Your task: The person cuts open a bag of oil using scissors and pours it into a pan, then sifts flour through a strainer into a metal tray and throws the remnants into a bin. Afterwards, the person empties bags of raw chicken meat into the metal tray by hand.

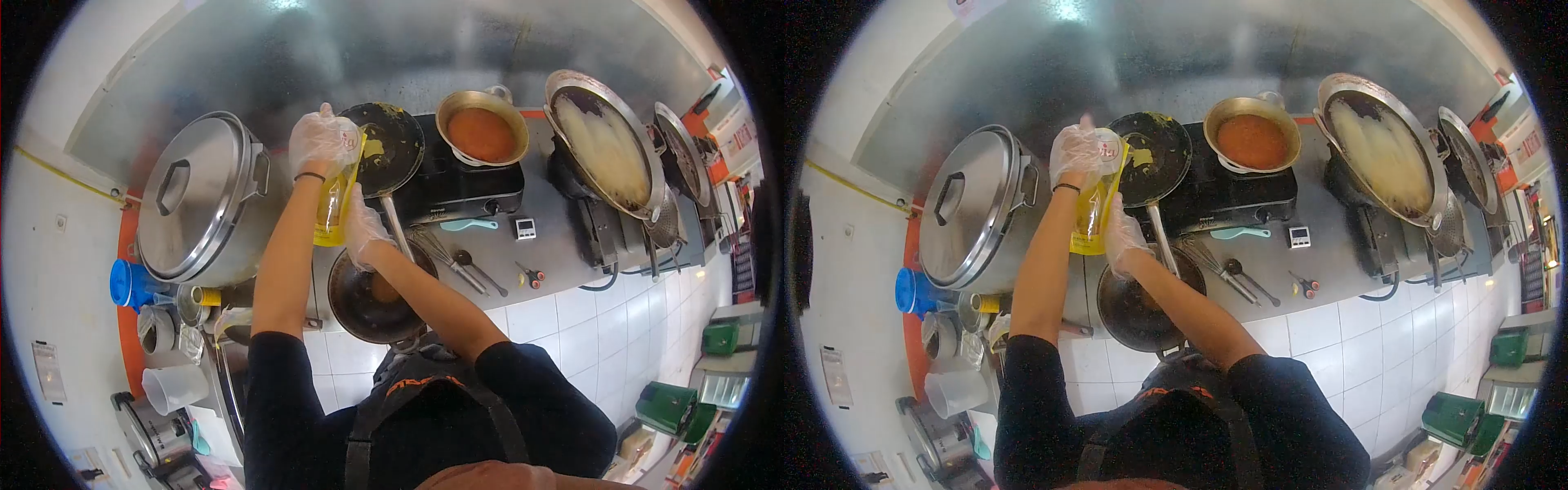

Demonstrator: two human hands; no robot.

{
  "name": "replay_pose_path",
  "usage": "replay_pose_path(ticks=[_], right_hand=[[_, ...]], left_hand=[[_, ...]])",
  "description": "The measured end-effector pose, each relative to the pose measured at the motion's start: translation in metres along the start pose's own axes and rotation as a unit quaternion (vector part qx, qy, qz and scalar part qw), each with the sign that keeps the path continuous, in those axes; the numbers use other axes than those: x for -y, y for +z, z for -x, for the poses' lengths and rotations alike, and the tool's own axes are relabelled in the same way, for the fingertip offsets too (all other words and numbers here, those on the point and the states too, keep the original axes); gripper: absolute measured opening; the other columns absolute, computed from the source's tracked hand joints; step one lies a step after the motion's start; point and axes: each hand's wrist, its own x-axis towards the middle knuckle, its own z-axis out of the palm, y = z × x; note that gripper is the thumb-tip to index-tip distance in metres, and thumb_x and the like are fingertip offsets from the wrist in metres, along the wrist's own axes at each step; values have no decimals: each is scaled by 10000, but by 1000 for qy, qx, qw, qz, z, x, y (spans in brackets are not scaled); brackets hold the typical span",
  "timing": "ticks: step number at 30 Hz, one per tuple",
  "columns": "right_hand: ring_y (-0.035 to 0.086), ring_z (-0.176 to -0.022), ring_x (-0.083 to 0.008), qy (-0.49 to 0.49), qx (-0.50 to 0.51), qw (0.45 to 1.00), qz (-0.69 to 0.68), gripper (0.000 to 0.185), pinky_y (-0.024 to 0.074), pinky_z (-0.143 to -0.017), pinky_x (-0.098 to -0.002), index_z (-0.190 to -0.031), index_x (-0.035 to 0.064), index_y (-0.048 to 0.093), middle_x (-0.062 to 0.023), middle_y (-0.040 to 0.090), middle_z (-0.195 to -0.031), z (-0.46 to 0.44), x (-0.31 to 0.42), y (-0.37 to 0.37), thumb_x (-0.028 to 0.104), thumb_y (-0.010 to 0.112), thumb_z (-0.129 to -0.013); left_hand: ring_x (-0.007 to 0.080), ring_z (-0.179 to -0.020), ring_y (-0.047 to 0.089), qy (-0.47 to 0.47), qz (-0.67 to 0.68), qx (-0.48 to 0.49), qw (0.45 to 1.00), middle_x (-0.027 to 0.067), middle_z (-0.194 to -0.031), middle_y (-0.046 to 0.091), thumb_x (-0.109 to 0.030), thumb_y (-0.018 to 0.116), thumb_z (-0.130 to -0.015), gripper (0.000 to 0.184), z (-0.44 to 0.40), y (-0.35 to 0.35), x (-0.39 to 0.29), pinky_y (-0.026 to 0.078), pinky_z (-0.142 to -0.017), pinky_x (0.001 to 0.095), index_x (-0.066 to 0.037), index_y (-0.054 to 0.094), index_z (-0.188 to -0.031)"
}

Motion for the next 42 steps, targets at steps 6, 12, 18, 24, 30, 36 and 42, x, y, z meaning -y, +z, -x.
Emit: replay_pose_path(ticks=[6,12,18,24,30,36,42], right_hand=[[463,-1487,-413,-9,29,999,43,1073,349,-1195,-462,-1514,-34,531,-303,528,-1541,-7,-3,-5,798,68,-1020],[479,-1471,-423,2,22,999,28,1083,362,-1188,-464,-1508,-24,544,-304,542,-1526,-11,-8,1,823,90,-1009],[476,-1475,-434,10,30,999,-23,1081,358,-1203,-474,-1517,-33,533,-302,532,-1542,-21,-17,7,839,155,-1002],[580,-1358,-378,26,9,999,-25,1053,416,-1118,-456,-1473,-57,567,-266,628,-1437,0,-7,-1,822,208,-1017],[640,-1187,-302,39,36,994,-101,997,490,-1002,-427,-1437,-31,593,-197,668,-1338,-32,-33,15,813,257,-1025],[639,-1049,-261,34,96,963,-248,922,501,-880,-410,-1374,3,610,-149,685,-1247,-37,-39,20,799,292,-1033],[623,-897,-231,40,113,943,-309,852,481,-734,-401,-1275,29,635,-120,696,-1151,3,-17,-3,787,326,-1038]], left_hand=[[291,-1060,742,31,-17,-19,999,163,-1125,745,-330,724,-944,610,-5,8,6,601,-908,383,15,589,-1428],[302,-1094,734,-16,58,21,998,173,-1146,739,-285,732,-944,573,-8,5,10,594,-935,395,-7,592,-1426],[309,-1139,716,-29,83,54,995,173,-1179,729,-298,740,-932,593,-7,-4,10,575,-984,393,-12,579,-1425],[312,-1146,712,-42,101,61,992,172,-1178,730,-346,700,-961,564,-3,-5,10,571,-991,402,-20,589,-1407],[354,-1101,718,-45,134,13,990,209,-1113,734,-364,622,-1016,466,-33,60,36,563,-975,445,1,643,-1306],[381,-1102,707,-58,156,26,986,224,-1129,729,-405,470,-1099,484,-2,-15,0,551,-985,473,17,696,-1171],[351,-1113,717,-94,191,42,976,189,-1138,737,-380,565,-1043,439,-11,-9,1,563,-989,449,-9,670,-1252]])
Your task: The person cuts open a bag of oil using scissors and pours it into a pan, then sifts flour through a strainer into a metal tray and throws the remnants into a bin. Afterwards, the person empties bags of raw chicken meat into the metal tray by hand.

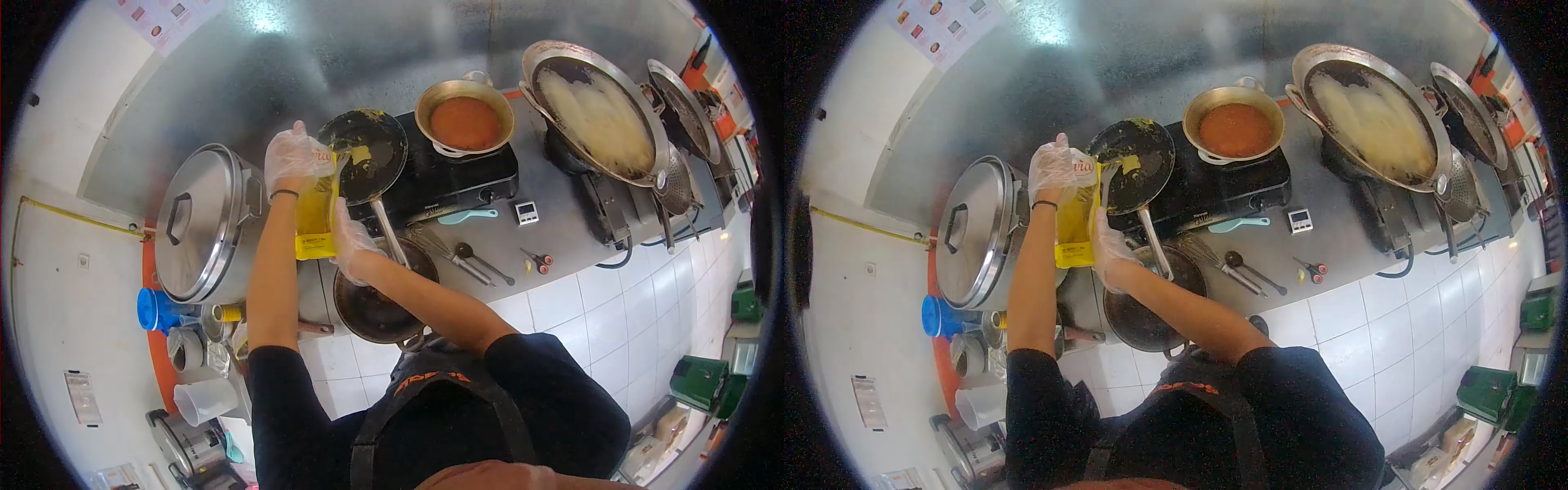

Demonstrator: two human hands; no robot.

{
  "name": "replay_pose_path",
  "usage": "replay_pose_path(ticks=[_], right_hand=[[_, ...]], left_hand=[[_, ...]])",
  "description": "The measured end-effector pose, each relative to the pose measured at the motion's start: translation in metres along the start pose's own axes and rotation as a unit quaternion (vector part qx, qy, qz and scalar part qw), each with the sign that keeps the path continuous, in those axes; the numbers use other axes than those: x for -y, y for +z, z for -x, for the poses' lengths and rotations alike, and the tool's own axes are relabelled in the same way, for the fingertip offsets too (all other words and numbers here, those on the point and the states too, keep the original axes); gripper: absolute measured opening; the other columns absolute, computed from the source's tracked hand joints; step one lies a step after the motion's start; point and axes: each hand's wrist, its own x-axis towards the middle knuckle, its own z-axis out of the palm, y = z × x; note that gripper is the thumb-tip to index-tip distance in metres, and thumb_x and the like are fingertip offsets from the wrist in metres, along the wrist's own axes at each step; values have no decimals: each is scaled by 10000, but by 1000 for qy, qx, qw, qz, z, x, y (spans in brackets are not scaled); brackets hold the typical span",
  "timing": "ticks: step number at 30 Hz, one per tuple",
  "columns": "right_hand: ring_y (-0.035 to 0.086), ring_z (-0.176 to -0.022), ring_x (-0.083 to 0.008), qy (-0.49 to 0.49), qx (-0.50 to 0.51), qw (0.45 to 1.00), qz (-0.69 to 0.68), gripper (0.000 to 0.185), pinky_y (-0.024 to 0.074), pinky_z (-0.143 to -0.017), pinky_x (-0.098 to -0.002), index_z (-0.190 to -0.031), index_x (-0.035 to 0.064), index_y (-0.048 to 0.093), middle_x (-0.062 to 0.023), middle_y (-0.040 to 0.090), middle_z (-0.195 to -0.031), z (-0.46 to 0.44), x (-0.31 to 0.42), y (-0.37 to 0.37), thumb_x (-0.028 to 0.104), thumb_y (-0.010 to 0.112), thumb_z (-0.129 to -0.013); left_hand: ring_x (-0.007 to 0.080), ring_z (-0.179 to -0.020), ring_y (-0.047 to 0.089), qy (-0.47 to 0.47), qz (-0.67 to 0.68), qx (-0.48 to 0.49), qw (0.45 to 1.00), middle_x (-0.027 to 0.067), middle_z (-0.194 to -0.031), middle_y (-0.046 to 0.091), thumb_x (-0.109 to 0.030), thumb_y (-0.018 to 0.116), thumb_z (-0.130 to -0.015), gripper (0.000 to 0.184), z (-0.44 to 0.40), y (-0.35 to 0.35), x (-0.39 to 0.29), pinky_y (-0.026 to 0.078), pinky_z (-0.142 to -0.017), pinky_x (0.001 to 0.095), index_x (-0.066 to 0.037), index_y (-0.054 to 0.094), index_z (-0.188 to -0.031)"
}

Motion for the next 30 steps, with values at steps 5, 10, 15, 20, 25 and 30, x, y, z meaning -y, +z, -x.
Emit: replay_pose_path(ticks=[5,10,15,20,25,30], right_hand=[[627,-775,-217,-7,16,999,-44,780,466,-656,-390,-1200,49,652,-107,706,-1051,22,12,-4,757,360,-1050],[655,-729,-222,-4,34,997,-72,724,476,-652,-385,-1110,62,663,-102,715,-946,7,0,-12,729,388,-1060],[645,-634,-210,-18,48,995,-83,698,497,-596,-353,-1044,75,675,-107,716,-858,13,-3,-26,720,409,-1059],[631,-580,-203,1,58,994,-90,686,483,-526,-331,-1065,72,679,-127,720,-848,18,0,-32,712,433,-1057],[627,-581,-208,14,60,994,-91,673,493,-526,-337,-1132,61,669,-113,719,-855,21,-1,-34,692,444,-1065],[617,-579,-205,20,69,991,-110,652,495,-529,-333,-1159,70,667,-109,714,-872,14,-5,-34,678,451,-1069]], left_hand=[[357,-980,734,91,-47,-80,992,245,-991,753,-509,376,-1129,671,18,-10,-21,548,-899,457,49,730,-1011],[319,-973,739,60,-31,-61,996,218,-1008,757,-483,445,-1105,588,-5,5,-4,558,-903,440,39,711,-1052],[328,-1104,720,72,-119,-12,990,175,-1115,742,-465,666,-971,557,-2,2,-5,575,-968,405,-13,649,-1298],[265,-867,757,35,128,-18,991,166,-954,779,-438,500,-1094,529,-14,11,2,595,-805,379,32,717,-986],[280,-1042,745,-156,280,91,943,157,-1098,776,-443,559,-1063,494,47,-46,-94,584,-912,361,28,696,-1127],[279,-1026,750,-5,103,17,995,162,-1070,781,-418,494,-1098,496,-21,10,-4,594,-883,350,37,692,-1086]])
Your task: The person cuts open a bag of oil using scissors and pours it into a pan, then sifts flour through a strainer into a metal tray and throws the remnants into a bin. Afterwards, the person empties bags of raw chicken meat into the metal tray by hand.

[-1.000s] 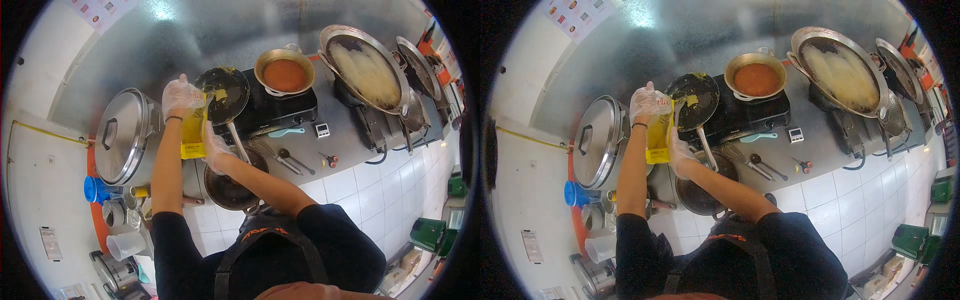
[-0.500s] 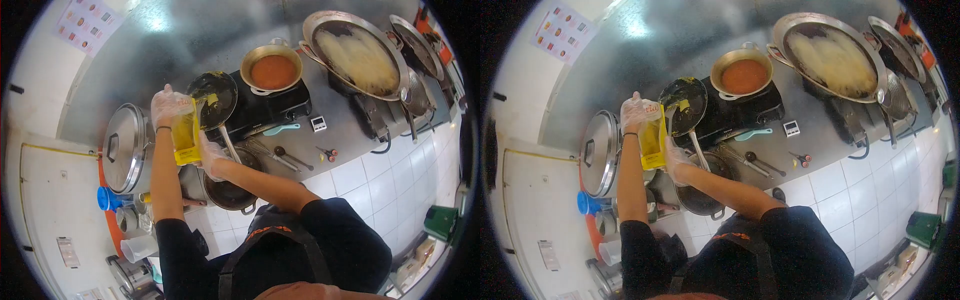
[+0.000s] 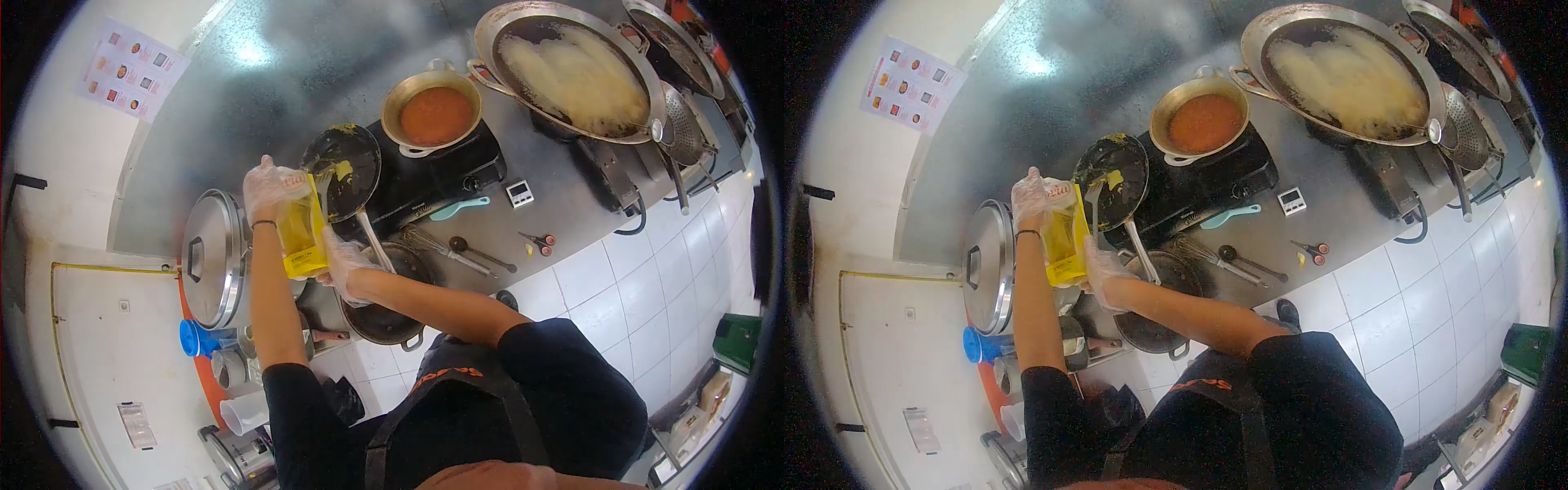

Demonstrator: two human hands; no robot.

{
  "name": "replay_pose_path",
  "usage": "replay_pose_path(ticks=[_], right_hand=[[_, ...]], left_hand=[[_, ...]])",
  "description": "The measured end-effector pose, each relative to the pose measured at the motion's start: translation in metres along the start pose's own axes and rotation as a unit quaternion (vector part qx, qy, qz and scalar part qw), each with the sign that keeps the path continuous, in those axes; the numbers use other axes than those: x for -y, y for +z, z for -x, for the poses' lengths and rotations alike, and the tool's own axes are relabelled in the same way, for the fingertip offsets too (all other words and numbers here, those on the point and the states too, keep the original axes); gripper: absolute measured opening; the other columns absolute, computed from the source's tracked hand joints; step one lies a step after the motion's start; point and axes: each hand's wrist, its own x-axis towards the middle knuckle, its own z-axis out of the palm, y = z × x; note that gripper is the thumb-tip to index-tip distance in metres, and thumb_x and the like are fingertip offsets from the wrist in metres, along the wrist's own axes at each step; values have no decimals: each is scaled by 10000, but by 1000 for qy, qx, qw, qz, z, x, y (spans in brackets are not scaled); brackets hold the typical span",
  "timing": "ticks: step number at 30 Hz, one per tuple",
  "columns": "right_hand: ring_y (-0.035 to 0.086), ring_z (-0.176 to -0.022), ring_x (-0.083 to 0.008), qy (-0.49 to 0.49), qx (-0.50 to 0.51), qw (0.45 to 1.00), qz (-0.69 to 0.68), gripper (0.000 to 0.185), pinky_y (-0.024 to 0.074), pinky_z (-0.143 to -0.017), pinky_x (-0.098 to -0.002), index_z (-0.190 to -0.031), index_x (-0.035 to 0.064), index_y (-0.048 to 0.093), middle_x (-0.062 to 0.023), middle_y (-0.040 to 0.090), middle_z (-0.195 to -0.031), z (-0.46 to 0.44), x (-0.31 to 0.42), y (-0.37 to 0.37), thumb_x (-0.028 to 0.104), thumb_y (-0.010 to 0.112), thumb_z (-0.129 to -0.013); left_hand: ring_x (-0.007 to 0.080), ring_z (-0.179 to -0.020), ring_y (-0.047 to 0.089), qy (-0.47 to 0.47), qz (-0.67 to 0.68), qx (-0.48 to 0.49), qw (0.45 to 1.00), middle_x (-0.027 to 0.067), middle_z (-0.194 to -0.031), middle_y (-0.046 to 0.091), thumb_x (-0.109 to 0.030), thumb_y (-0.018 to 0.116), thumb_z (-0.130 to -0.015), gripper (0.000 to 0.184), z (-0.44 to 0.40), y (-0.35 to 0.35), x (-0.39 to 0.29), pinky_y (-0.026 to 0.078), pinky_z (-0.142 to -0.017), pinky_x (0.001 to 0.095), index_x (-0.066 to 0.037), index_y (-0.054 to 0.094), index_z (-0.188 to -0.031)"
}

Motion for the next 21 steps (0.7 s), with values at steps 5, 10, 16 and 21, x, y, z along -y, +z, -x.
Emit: replay_pose_path(ticks=[5,10,16,21], right_hand=[[650,-619,-218,18,16,1000,-17,626,535,-565,-349,-1208,79,657,-123,722,-913,-1,0,-4,663,482,-1066],[704,-833,-222,42,-19,997,-68,556,600,-711,-351,-1275,89,640,-87,717,-1110,34,30,1,594,537,-1068],[697,-1119,-185,51,24,990,-130,489,608,-825,-355,-1339,137,624,-55,687,-1299,12,23,-4,539,570,-1066],[733,-1053,-222,37,83,981,-169,479,635,-855,-400,-1363,142,622,-57,675,-1323,-22,6,-12,527,550,-1086]], left_hand=[[305,-943,774,-108,207,25,972,180,-985,788,-410,472,-1095,525,68,-34,-95,612,-816,353,65,692,-1045],[293,-863,788,-113,268,-34,956,195,-948,784,-408,436,-1112,568,39,-22,-49,621,-760,387,83,698,-999],[289,-854,786,-123,356,-81,923,207,-968,770,-409,441,-1110,583,70,-34,-65,621,-756,394,110,696,-1035],[284,-847,782,-129,363,-126,914,206,-984,765,-405,460,-1107,555,79,-39,-60,621,-759,390,98,689,-1057]])
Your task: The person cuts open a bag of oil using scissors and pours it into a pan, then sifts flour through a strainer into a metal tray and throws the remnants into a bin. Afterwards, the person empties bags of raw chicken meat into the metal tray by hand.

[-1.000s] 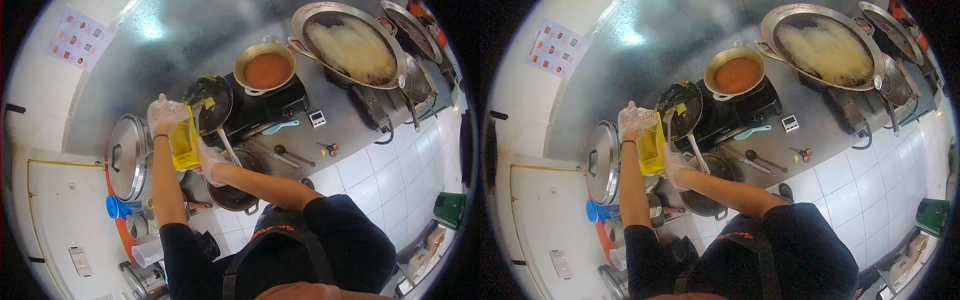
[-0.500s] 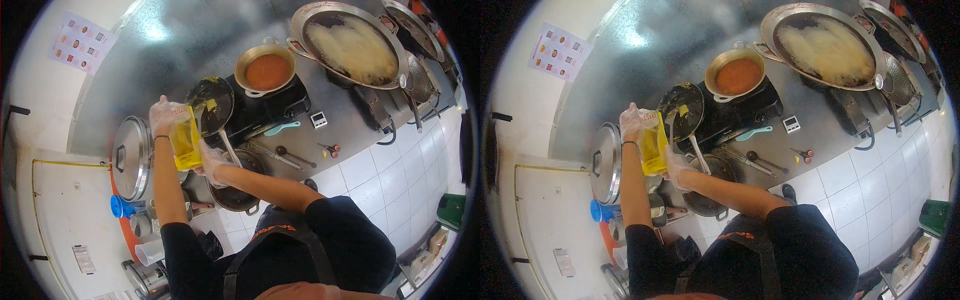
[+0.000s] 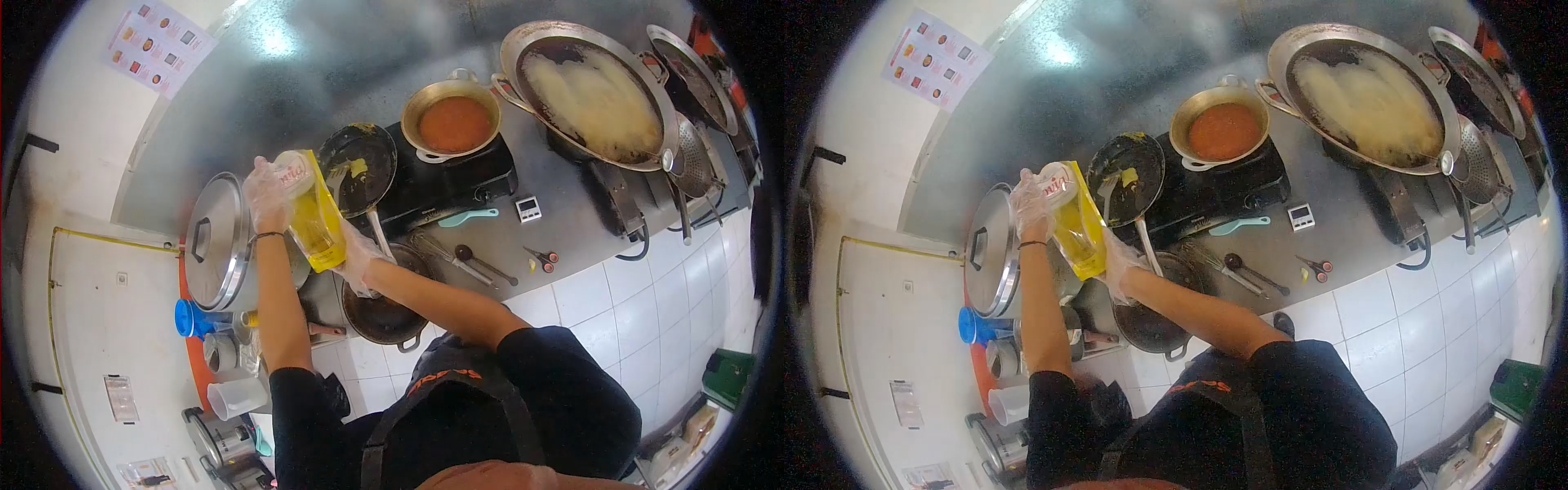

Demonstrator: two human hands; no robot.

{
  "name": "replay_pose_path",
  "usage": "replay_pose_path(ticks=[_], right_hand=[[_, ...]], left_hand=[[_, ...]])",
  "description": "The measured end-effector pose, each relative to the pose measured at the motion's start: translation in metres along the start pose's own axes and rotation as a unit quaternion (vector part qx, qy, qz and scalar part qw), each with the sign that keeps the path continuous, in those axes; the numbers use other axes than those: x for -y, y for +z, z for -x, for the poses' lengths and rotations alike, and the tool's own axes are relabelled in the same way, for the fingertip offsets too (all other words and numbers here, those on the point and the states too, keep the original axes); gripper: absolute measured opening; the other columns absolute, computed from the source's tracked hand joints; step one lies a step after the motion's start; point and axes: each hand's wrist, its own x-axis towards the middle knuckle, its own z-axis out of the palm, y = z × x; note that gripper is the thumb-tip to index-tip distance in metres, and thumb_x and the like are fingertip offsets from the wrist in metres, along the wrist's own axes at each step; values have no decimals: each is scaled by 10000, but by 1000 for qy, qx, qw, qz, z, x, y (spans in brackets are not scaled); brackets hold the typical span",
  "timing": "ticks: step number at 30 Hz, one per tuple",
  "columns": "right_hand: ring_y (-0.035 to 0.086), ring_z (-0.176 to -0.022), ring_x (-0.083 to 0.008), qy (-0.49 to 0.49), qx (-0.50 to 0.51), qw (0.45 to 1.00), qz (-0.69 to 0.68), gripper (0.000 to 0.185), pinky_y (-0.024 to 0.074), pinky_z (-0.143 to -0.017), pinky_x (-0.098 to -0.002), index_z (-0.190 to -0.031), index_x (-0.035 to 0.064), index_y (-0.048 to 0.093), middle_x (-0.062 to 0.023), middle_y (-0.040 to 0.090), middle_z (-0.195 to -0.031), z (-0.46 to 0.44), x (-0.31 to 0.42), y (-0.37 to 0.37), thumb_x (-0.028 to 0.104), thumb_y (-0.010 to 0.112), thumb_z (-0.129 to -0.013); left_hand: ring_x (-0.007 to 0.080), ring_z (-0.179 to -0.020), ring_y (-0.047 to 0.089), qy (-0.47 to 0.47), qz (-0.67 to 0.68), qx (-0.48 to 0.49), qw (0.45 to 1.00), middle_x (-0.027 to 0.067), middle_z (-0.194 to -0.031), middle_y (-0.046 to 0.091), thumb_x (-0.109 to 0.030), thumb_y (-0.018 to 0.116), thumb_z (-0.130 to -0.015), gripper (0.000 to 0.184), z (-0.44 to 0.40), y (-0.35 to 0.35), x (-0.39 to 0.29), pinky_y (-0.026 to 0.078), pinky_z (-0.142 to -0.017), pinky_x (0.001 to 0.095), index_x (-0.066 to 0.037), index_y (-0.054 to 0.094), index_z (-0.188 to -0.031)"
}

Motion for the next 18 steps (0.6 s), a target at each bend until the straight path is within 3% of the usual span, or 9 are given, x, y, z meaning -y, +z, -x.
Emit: replay_pose_path(ticks=[2,5,11,15,18], right_hand=[[740,-1028,-211,-17,47,999,-12,471,637,-854,-384,-1367,145,618,-47,688,-1290,-3,-8,-4,518,551,-1087],[739,-930,-180,30,-1,999,-18,455,615,-748,-344,-1329,161,629,-23,718,-1210,21,0,18,534,501,-1103],[686,-721,-121,64,99,993,3,421,409,-484,-279,-1160,212,654,9,745,-986,-1,-23,-8,547,402,-1118],[624,-616,-118,42,78,996,-10,379,384,-449,-254,-1111,202,657,14,719,-887,17,-15,-1,518,448,-1104],[592,-588,-126,29,2,1000,3,357,425,-450,-236,-1098,172,656,2,689,-865,25,-10,1,489,491,-1098]], left_hand=[[289,-843,780,-19,46,-16,999,208,-983,766,-399,460,-1106,556,1,2,0,618,-762,397,105,687,-1046],[283,-840,778,14,40,6,999,199,-959,776,-380,453,-1105,546,-21,-3,25,610,-768,394,96,703,-1009],[302,-852,775,52,-263,26,963,201,-936,780,-437,440,-1102,597,-27,10,30,583,-815,424,69,736,-987],[346,-899,764,36,-283,27,958,222,-981,780,-407,416,-1101,587,-10,21,15,564,-863,446,74,730,-979],[357,-931,757,156,-387,21,909,220,-1002,781,-393,418,-1104,567,-36,20,45,558,-879,451,61,727,-963]])
